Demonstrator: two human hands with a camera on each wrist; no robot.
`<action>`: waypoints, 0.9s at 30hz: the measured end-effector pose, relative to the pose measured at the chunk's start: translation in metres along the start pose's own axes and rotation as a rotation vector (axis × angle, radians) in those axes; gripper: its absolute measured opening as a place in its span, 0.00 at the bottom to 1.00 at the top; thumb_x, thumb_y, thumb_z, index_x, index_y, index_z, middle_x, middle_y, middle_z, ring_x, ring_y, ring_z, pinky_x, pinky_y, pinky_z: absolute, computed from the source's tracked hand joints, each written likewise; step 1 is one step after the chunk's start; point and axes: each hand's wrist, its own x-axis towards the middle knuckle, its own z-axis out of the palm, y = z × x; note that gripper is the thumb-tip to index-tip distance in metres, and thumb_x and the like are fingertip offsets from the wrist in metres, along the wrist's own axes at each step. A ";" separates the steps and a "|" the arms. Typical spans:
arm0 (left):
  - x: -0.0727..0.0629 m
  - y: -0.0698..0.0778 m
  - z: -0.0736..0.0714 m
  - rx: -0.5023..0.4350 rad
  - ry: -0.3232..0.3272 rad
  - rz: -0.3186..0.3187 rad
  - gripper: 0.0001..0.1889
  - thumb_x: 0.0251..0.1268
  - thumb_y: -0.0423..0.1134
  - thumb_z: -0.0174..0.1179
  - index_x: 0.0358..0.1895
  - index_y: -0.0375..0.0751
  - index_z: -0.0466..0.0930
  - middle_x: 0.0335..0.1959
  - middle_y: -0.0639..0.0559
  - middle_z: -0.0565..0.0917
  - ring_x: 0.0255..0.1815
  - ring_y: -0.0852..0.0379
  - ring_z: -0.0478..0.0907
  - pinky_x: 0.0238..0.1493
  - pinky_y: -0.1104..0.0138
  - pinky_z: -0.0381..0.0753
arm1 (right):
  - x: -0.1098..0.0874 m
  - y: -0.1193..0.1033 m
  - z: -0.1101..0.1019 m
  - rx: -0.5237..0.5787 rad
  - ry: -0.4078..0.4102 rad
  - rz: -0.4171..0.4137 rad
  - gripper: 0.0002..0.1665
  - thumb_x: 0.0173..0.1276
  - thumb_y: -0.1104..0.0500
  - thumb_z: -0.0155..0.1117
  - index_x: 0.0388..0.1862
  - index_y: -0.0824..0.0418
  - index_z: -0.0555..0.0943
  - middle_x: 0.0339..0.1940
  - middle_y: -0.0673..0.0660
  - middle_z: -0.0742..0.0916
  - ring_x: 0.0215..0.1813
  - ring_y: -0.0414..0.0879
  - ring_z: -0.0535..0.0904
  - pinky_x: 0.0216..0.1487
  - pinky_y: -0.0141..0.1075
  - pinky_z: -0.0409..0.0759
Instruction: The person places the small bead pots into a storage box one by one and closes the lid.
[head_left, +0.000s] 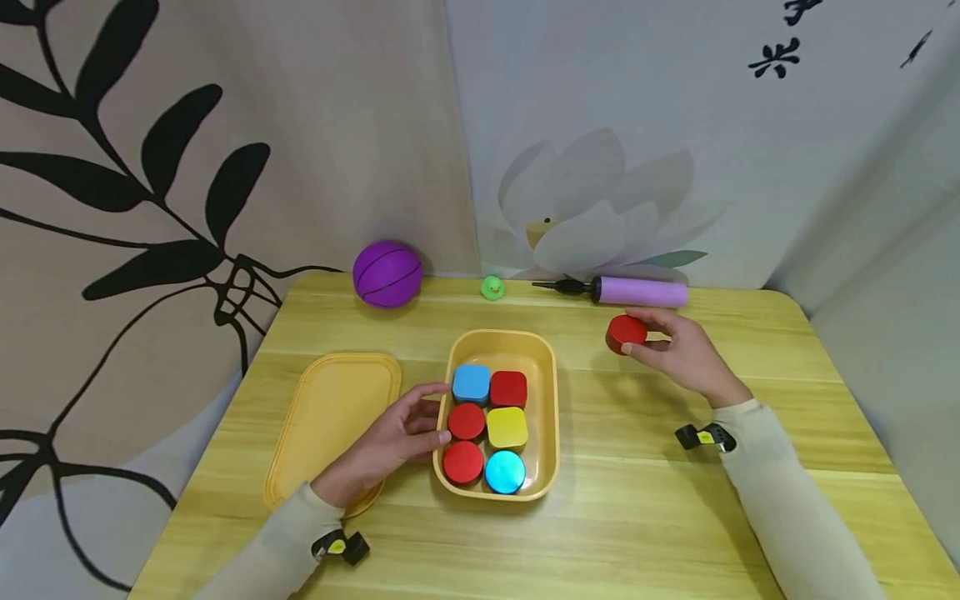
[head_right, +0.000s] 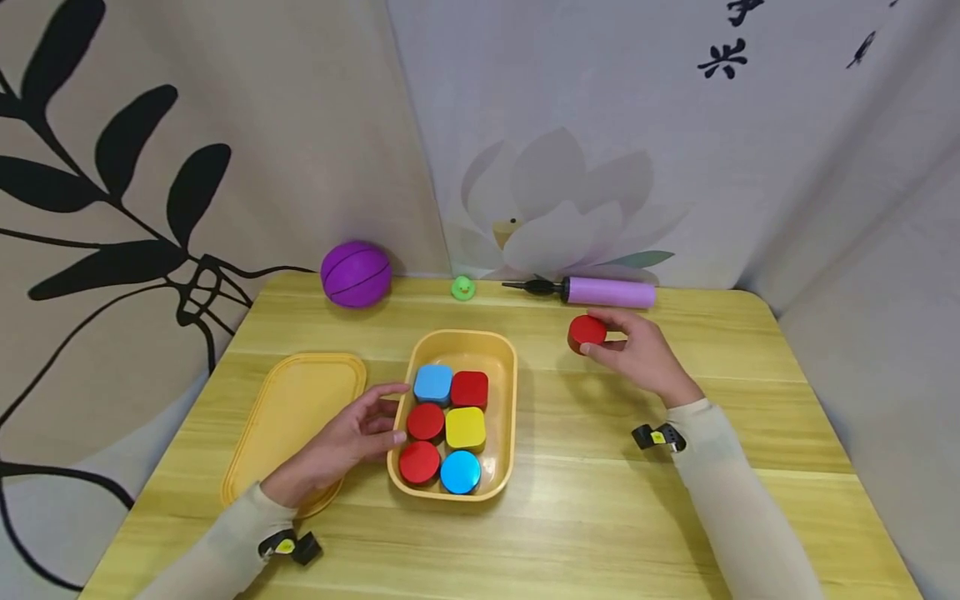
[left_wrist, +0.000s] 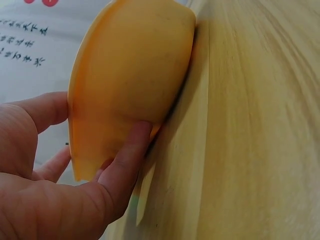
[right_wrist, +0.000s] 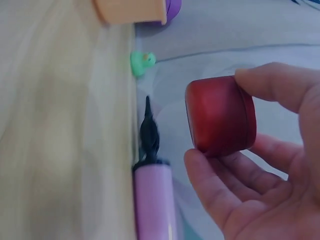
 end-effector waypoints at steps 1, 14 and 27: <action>0.000 0.000 0.000 -0.001 0.000 0.000 0.39 0.72 0.42 0.71 0.81 0.55 0.61 0.72 0.35 0.70 0.65 0.45 0.78 0.54 0.55 0.88 | 0.001 -0.004 0.002 0.013 0.000 -0.009 0.36 0.71 0.56 0.76 0.75 0.63 0.76 0.70 0.63 0.83 0.56 0.39 0.84 0.50 0.23 0.85; 0.001 0.000 -0.002 -0.016 -0.014 -0.007 0.39 0.72 0.43 0.71 0.81 0.56 0.61 0.71 0.34 0.70 0.64 0.45 0.78 0.54 0.53 0.89 | 0.018 -0.043 0.026 0.054 0.002 -0.193 0.35 0.66 0.64 0.78 0.71 0.66 0.79 0.64 0.63 0.86 0.56 0.33 0.83 0.52 0.29 0.87; -0.002 0.001 -0.001 -0.041 -0.011 -0.002 0.39 0.72 0.41 0.70 0.81 0.55 0.61 0.71 0.34 0.70 0.63 0.47 0.78 0.53 0.53 0.89 | 0.039 -0.079 0.065 0.003 -0.097 -0.231 0.35 0.65 0.58 0.80 0.71 0.62 0.80 0.67 0.59 0.85 0.60 0.53 0.83 0.57 0.47 0.88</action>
